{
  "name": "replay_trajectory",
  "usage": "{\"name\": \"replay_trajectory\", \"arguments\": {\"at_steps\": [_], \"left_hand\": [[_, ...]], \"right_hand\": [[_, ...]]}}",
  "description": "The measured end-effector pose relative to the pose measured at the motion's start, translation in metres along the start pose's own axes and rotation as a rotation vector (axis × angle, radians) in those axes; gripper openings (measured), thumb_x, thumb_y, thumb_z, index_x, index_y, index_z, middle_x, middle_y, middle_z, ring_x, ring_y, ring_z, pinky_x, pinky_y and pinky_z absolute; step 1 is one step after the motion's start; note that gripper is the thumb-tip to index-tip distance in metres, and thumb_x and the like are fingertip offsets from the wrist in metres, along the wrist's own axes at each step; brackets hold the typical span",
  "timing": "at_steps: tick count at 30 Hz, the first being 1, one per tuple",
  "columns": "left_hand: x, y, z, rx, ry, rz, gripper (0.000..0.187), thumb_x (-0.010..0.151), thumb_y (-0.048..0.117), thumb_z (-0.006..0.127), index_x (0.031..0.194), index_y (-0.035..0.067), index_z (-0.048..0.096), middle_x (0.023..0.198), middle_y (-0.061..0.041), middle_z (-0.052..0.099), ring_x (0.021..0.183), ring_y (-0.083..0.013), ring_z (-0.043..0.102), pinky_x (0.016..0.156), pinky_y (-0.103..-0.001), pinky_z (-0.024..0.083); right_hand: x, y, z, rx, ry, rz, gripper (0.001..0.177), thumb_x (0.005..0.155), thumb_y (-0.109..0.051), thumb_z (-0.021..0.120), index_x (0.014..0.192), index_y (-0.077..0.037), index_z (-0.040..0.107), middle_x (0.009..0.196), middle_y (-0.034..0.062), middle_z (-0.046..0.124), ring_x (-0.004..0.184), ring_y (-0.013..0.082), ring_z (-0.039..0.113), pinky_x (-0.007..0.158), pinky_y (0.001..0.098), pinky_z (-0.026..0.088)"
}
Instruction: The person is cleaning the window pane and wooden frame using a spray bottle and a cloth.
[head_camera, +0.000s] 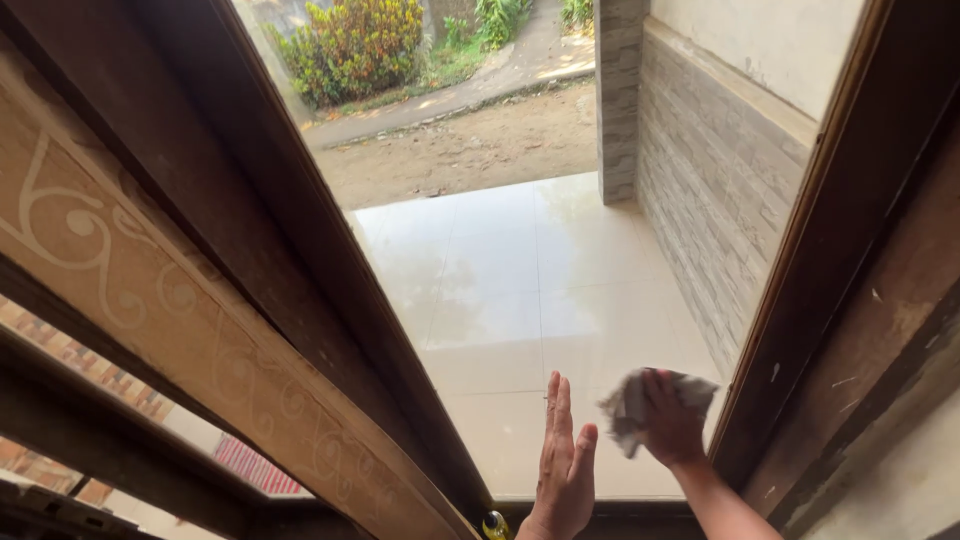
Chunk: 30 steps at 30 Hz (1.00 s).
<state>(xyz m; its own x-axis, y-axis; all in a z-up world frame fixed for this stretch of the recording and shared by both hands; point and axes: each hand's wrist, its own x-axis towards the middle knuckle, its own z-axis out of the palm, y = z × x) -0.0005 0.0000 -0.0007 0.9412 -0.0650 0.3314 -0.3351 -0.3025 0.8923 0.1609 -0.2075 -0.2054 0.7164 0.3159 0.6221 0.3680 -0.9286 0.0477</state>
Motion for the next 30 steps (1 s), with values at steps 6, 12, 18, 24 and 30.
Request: {"name": "replay_trajectory", "arguments": {"at_steps": [6,12,18,24,30], "left_hand": [[-0.001,-0.001,-0.007,-0.036,0.047,-0.018,0.078,0.104,0.050,0.031,0.163,0.002,0.012,0.174,-0.017,0.004,0.162,-0.0313,0.003,0.127,-0.046,0.011],[0.004,-0.003,-0.015,-0.033,0.118,-0.001,0.079,0.104,0.052,0.027,0.163,0.002,0.011,0.174,-0.019,0.004,0.161,-0.0325,0.003,0.128,-0.047,0.010],[0.006,-0.001,-0.025,-0.049,0.155,-0.006,0.078,0.104,0.049,0.031,0.162,0.001,0.011,0.174,-0.019,0.006,0.161,-0.0320,0.004,0.127,-0.046,0.010],[0.004,-0.001,-0.027,-0.040,0.157,0.015,0.077,0.105,0.048,0.031,0.163,0.000,0.012,0.174,-0.019,0.004,0.161,-0.0319,0.005,0.128,-0.045,0.011],[-0.003,-0.003,-0.034,-0.020,0.173,0.022,0.078,0.105,0.049,0.031,0.163,0.000,0.012,0.174,-0.019,0.005,0.162,-0.0318,0.004,0.128,-0.045,0.011]], "right_hand": [[-0.004,0.035,-0.058,-0.035,0.198,0.314,0.087,0.072,-0.029,0.064,0.144,0.015,0.044,0.152,0.0390,0.040,0.147,0.0501,0.035,0.117,0.0573,0.036],[0.080,-0.012,-0.092,-0.163,0.225,0.087,0.078,0.075,-0.033,0.067,0.142,0.004,0.048,0.151,0.0266,0.045,0.147,0.0458,0.038,0.110,0.0567,0.039],[0.132,-0.055,-0.074,-0.264,0.246,-0.134,0.070,0.079,-0.036,0.069,0.140,-0.008,0.052,0.151,0.0142,0.050,0.146,0.0414,0.041,0.103,0.0561,0.042],[0.087,-0.036,0.001,-0.342,0.261,-0.312,0.064,0.081,-0.039,0.071,0.139,-0.017,0.056,0.150,0.0037,0.054,0.146,0.0377,0.043,0.097,0.0556,0.044],[0.040,-0.002,-0.032,0.003,0.277,-0.353,0.070,0.070,-0.043,0.074,0.132,-0.013,0.063,0.146,0.0117,0.056,0.139,0.0360,0.049,0.105,0.0542,0.046]]}}
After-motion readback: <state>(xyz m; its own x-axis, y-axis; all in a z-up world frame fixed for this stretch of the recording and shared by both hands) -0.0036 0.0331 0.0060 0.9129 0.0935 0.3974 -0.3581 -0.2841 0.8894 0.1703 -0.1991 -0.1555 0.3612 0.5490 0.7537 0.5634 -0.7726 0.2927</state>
